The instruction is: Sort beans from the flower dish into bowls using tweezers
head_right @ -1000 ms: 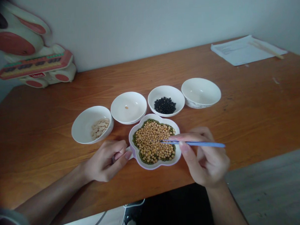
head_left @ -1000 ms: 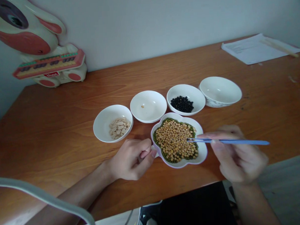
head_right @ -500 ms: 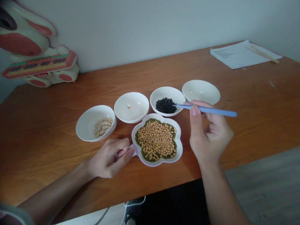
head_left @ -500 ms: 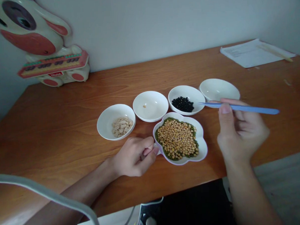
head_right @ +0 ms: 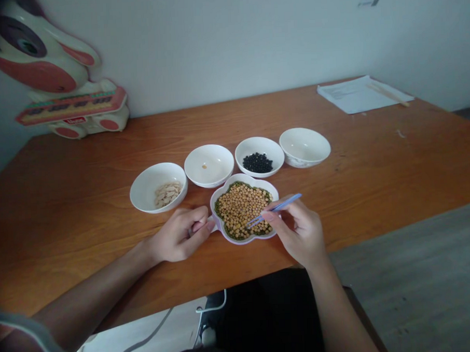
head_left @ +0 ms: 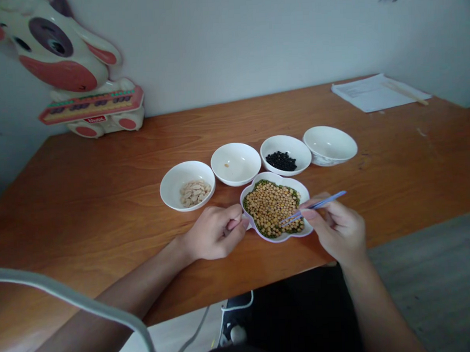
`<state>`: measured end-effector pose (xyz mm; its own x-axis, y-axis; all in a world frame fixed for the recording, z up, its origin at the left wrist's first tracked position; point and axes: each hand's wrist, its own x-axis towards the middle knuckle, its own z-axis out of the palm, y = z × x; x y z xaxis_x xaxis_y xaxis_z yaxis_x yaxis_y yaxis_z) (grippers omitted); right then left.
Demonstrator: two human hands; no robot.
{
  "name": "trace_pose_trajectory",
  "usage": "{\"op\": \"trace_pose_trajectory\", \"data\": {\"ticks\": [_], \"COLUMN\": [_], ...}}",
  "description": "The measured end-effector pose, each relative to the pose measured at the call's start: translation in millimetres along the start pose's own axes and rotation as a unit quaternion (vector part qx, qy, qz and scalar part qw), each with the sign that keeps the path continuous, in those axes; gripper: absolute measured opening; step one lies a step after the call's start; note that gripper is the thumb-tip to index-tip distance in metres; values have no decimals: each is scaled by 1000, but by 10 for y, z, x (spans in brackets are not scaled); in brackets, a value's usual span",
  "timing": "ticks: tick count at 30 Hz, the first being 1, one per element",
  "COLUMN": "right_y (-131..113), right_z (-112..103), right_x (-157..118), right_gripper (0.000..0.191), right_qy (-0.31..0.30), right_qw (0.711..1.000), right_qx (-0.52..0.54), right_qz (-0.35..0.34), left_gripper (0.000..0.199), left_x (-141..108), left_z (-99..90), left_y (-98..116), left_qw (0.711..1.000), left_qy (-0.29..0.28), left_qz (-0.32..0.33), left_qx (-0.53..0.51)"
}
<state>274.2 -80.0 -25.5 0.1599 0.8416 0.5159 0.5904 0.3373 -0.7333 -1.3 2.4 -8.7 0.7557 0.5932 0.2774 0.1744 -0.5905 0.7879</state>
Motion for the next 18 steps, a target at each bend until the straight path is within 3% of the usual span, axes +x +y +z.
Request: {"op": "trace_pose_trajectory", "data": {"ticks": [7, 14, 18], "right_y": [-4, -80, -109], "right_z": [-7, -24, -22], "right_x": [1, 50, 54], "right_gripper": [4, 30, 31], "right_qy": [-35, -82, -97], "right_qw": [998, 992, 989], "right_qx": [27, 9, 4], "right_qz": [-37, -93, -110], "left_gripper": [33, 35, 36], "left_x": [12, 17, 19], "left_z": [-3, -6, -6], "left_y": [10, 36, 36], "left_qw": [1000, 1000, 1000], "left_qy": [-2, -3, -3], "left_qz": [8, -1, 3], "left_qx": [-2, -8, -18]}}
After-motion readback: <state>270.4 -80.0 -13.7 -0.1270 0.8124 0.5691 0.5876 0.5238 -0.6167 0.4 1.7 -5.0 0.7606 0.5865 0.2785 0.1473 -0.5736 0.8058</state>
